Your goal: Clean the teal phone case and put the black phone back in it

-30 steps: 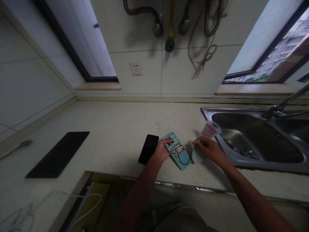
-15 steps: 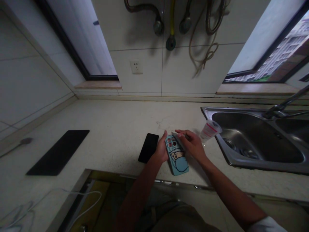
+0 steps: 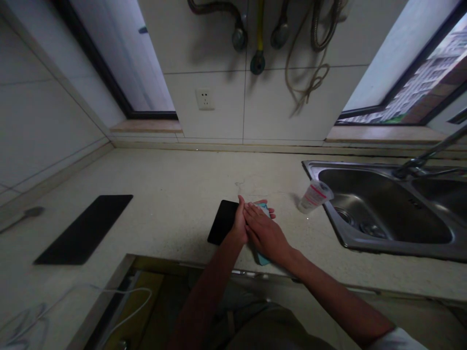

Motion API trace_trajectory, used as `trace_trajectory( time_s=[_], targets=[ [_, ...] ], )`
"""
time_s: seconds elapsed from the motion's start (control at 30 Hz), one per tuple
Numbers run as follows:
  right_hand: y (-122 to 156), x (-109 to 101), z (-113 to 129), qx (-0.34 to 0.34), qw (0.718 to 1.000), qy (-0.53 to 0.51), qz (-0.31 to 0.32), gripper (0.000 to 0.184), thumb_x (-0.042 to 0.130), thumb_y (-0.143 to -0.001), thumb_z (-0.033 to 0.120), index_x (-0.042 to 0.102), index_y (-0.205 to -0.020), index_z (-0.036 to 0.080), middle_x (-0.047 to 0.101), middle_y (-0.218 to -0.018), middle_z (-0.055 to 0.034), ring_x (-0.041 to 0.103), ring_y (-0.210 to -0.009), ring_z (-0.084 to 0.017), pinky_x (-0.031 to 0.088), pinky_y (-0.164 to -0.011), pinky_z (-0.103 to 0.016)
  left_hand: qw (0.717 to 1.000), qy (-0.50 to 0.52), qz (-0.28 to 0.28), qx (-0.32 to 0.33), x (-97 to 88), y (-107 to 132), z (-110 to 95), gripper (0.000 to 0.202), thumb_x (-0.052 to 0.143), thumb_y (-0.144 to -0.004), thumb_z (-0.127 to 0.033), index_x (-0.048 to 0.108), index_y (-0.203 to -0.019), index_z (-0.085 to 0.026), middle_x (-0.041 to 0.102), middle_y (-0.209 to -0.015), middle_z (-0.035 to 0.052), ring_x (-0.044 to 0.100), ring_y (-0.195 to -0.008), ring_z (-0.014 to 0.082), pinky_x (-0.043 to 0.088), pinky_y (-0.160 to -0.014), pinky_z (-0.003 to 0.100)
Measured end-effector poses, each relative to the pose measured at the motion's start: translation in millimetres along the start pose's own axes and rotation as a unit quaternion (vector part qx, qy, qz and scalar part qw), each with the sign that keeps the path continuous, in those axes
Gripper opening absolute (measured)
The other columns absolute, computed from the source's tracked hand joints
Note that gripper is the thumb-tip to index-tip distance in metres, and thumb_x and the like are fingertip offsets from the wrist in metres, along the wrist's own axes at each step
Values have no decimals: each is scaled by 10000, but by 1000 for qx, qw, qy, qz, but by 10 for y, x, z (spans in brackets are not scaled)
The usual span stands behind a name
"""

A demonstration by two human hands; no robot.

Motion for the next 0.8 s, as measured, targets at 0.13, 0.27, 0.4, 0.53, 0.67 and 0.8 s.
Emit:
trace_trajectory(
  time_s=[0.13, 0.27, 0.4, 0.53, 0.67, 0.8],
  targets=[
    [204, -7, 73, -44, 999, 5, 21, 544, 458, -990, 200, 393, -1523, 115, 451, -1530, -167, 359, -1462, -270, 386, -1175, -508, 999, 6, -32, -10, -78, -35, 3, 734, 316, -944, -686, 633, -1255, -101, 740, -983, 196, 730, -900, 310, 573, -817, 474],
    [475, -21, 208, -79, 996, 1, 41, 568, 487, -989, 206, 363, -1537, 123, 436, -1542, -152, 321, -1478, -266, 384, -1177, -494, 999, 7, -41, -4, -143, -68, -3, 679, 372, -944, -660, 625, -1257, -112, 743, -972, 190, 733, -865, 305, 584, -778, 493],
    [701, -20, 296, -89, 993, 1, 78, 634, 493, -976, 170, 277, -1572, 139, 381, -1575, -139, 280, -1495, -261, 360, -1190, -491, 999, 3, -42, 5, -174, -66, -18, 648, 396, -948, -628, 621, -1253, -102, 744, -956, 192, 733, -858, 306, 586, -770, 505],
    [861, -15, 272, -98, 989, 11, 112, 684, 512, -981, 193, 204, -1589, 141, 345, -1593, -141, 258, -1502, -269, 357, -1192, -493, 999, 7, -44, -8, -174, -57, -11, 629, 388, -953, -613, 631, -1223, -100, 742, -944, 194, 732, -859, 314, 580, -771, 531],
    [977, -59, 147, -78, 991, 31, 103, 734, 528, -999, 295, 134, -1603, 156, 320, -1604, -152, 232, -1509, -285, 368, -1186, -504, 999, 3, -51, -14, -156, -48, -2, 612, 370, -965, -589, 640, -1190, -88, 740, -935, 204, 731, -863, 318, 572, -783, 540],
    [1003, -70, 23, -27, 995, 33, 89, 801, 517, -1002, 368, 42, -1609, 150, 245, -1629, -171, 193, -1519, -300, 367, -1184, -513, 999, -13, -41, -3, -115, -53, 9, 602, 365, -973, -571, 653, -1183, -85, 744, -933, 200, 733, -863, 306, 573, -799, 504]
  ],
)
Point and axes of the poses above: each hand's wrist, its own y-axis away from the middle knuckle, its own x-axis out of the palm, z = x × y, the point moved 8 cm from there along -y, towards the middle knuckle
